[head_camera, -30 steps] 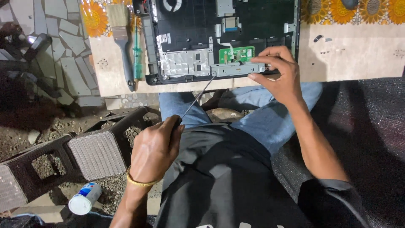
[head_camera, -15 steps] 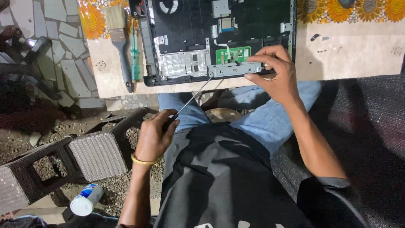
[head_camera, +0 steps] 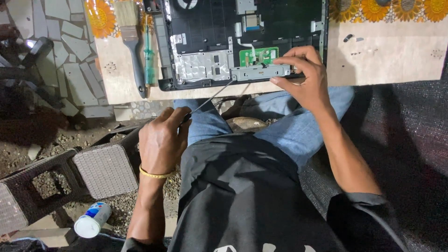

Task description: The person is disassembling a laptop, specifically removing an internal metal bracket using a screwdriver.

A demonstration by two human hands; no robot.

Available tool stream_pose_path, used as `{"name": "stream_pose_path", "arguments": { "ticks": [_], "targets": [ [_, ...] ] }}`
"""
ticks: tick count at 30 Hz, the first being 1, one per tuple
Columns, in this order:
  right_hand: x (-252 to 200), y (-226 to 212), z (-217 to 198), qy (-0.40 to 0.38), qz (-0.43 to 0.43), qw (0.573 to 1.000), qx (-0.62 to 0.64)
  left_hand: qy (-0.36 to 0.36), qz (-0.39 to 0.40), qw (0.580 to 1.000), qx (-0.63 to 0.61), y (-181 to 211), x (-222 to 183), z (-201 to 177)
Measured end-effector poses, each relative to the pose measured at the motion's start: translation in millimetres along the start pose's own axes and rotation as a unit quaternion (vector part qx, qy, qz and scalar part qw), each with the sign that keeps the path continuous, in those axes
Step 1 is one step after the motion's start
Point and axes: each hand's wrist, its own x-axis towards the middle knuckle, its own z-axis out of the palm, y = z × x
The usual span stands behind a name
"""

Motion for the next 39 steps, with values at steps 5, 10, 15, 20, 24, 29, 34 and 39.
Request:
{"name": "stream_pose_path", "arguments": {
  "ticks": [5, 10, 15, 20, 24, 29, 34, 39],
  "targets": [
    [5, 1, -4, -0.007, 0.007, 0.999, 0.037, -0.019, 0.001, 1.000, -0.014, -5, -7, 11],
    [25, -47, 22, -0.045, -0.032, 0.998, 0.004, -0.012, -0.023, 0.999, -0.034, -1, -18, 22],
    [48, -46, 35, -0.111, -0.034, 0.993, -0.023, 0.009, -0.025, 0.985, -0.173, -21, -26, 55],
    [50, -44, 28, -0.149, 0.006, 0.989, 0.014, 0.018, -0.077, 0.939, -0.335, -28, -47, 130],
    [49, -40, 29, -0.144, 0.009, 0.989, 0.019, 0.008, -0.080, 0.929, -0.361, -30, -50, 154],
    [47, -42, 29, -0.141, 0.001, 0.990, 0.022, -0.052, -0.088, 0.903, -0.417, -45, -51, 169],
    [45, -35, 31, -0.139, 0.001, 0.990, 0.026, -0.121, -0.090, 0.866, -0.476, -48, -43, 170],
    [44, -25, 34, -0.130, 0.019, 0.990, 0.040, -0.137, -0.123, 0.826, -0.533, -18, -55, 152]
  ]
}}
